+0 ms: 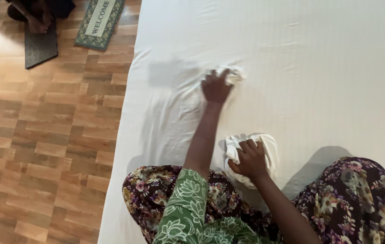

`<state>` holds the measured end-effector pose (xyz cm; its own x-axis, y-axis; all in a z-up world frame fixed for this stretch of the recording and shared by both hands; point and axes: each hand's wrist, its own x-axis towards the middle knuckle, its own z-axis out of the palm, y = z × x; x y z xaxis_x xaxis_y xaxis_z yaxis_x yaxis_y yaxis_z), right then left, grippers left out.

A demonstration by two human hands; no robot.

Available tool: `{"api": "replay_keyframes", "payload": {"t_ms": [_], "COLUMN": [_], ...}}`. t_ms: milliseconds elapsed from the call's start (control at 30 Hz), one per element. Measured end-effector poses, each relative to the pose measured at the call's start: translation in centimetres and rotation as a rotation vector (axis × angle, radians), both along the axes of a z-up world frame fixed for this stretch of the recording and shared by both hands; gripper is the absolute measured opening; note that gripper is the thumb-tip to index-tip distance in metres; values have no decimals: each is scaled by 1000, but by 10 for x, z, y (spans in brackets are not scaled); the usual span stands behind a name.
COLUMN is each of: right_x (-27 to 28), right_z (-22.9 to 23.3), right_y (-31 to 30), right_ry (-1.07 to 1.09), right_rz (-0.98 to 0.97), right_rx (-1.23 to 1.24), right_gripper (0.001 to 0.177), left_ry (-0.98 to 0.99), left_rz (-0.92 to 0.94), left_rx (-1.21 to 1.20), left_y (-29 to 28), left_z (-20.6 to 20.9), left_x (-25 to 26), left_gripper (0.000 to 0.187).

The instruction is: The person sits on a bed and wipes the white bedsheet with a white cloth. They then pick up a pillow and place it at the head of the bed.

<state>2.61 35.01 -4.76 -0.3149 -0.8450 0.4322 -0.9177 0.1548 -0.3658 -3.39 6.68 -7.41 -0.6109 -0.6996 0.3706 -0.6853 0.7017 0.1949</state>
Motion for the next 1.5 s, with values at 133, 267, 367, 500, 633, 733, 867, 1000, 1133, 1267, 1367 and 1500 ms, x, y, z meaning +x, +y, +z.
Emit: {"api": "replay_keyframes", "payload": {"t_ms": [133,267,367,500,633,733,867,1000,1133,1267,1367,1500], "right_x": [2,1,3,4,1,1,4,4,3,3,3,4], "right_z": [11,11,5,-4,-9,-6,3,7,2,1,-2,-5], "right_y": [0,-1,0,-3,-1,0,-1,-2,-1,-3,-1,-2], "right_ry": [-51,-25,-9,35,76,53,66,42,35,42,16,12], "right_rz": [4,0,-2,-18,-13,-6,-8,2,3,0,-2,-7], "right_rx": [-13,-39,-22,-1,-17,10,-19,-20,-28,-37,-4,-4], "right_gripper": [33,33,35,36,41,40,38,37,37,37,37,35], "left_ry": [-30,-46,-22,85,-42,-85,-84,-63,-143,-171,-89,139], "left_rz": [242,471,579,271,-149,-242,-189,-86,154,403,464,147], "left_rx": [-83,12,32,-238,95,23,-77,-165,-392,-206,-185,-297], "left_y": [-62,-90,-86,-19,109,131,106,58,1,-33,-30,28], "left_z": [-10,0,17,41,61,58,31,3,-6,17,36,58], "left_x": [55,119,132,117,103,131,147,163,192,231,224,167], "left_gripper": [53,46,48,58,64,63,67,64,53,54,48,46]}}
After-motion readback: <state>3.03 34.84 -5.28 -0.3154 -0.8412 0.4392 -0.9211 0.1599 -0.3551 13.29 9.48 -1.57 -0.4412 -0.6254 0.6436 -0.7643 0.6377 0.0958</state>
